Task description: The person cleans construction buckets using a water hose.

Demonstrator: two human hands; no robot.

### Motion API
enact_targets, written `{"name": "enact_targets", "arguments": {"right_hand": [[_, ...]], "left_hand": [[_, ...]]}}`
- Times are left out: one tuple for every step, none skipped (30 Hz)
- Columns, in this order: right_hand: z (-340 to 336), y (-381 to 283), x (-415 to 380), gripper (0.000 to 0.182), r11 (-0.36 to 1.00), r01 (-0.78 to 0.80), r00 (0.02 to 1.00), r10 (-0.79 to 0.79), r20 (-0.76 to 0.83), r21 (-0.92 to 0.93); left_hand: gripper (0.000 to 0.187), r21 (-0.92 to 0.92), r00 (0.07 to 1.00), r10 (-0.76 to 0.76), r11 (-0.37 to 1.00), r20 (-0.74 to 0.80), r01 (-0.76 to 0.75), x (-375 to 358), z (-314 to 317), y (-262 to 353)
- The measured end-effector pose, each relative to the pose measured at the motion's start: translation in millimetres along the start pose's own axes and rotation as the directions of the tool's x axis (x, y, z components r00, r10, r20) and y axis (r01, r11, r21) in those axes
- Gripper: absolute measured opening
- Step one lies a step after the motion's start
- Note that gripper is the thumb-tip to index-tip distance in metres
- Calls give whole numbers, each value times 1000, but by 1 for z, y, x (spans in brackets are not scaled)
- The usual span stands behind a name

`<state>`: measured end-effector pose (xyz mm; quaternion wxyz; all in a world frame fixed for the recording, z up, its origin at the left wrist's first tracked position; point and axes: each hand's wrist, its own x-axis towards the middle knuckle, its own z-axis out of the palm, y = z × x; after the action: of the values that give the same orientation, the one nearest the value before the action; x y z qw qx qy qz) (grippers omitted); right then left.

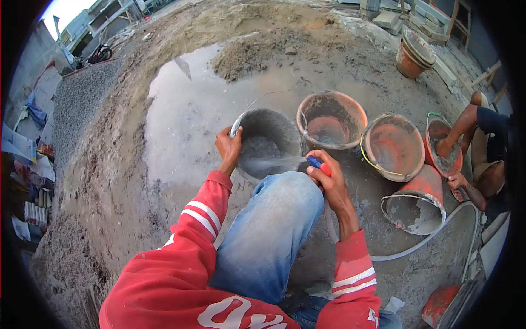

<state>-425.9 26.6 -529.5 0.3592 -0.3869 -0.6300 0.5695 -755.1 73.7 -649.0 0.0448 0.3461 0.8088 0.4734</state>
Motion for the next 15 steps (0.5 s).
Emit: {"name": "enact_targets", "arguments": {"right_hand": [[-1,-5,-3,27,974,-165,986,162,35,156],[0,4,-1,26,997,-47,999,47,11,54],[2,14,2,26,997,-57,998,57,10,55],[6,23,4,25,998,56,997,-56,-49,-15],[11,30,4,25,983,162,980,-171,-100,-90],[15,33,4,25,985,152,982,-160,-103,-83],[18,35,5,25,984,161,981,-168,-94,-78],[21,36,7,25,984,163,981,-170,-92,-73],[24,38,9,25,984,166,981,-172,-91,-67],[27,38,12,27,981,174,981,-181,-68,-89],[31,37,13,29,977,181,981,-187,-44,-112],[34,34,13,29,979,173,983,-178,-46,-109],[36,28,12,30,972,169,984,-175,-23,-161],[38,24,11,31,963,167,985,-171,1,-213],[40,24,11,31,963,162,986,-165,1,-214]], "left_hand": [[46,-16,1000,19,1000,22,-19,-3,-2,9],[46,-14,999,12,1000,30,-11,-7,-6,18],[48,10,999,12,1000,53,-12,-9,-11,26],[49,40,997,11,999,77,-14,-11,-15,28],[49,52,996,6,999,84,-10,-10,-13,21],[50,66,997,52,996,57,-56,-7,-11,13],[51,80,994,102,991,30,-104,-5,-9,6],[51,87,994,104,990,35,-107,-3,-7,-2],[51,126,990,142,982,6,-141,-1,-5,-10],[51,165,983,180,971,-22,-174,2,-4,-19],[51,171,984,178,970,-16,-173,2,-7,-18],[50,155,990,144,978,-3,-142,1,-10,-18],[50,139,994,108,984,11,-109,0,-12,-17],[50,142,994,104,984,17,-105,-1,-14,-18],[50,134,996,93,987,13,-94,0,-15,-20]]}}
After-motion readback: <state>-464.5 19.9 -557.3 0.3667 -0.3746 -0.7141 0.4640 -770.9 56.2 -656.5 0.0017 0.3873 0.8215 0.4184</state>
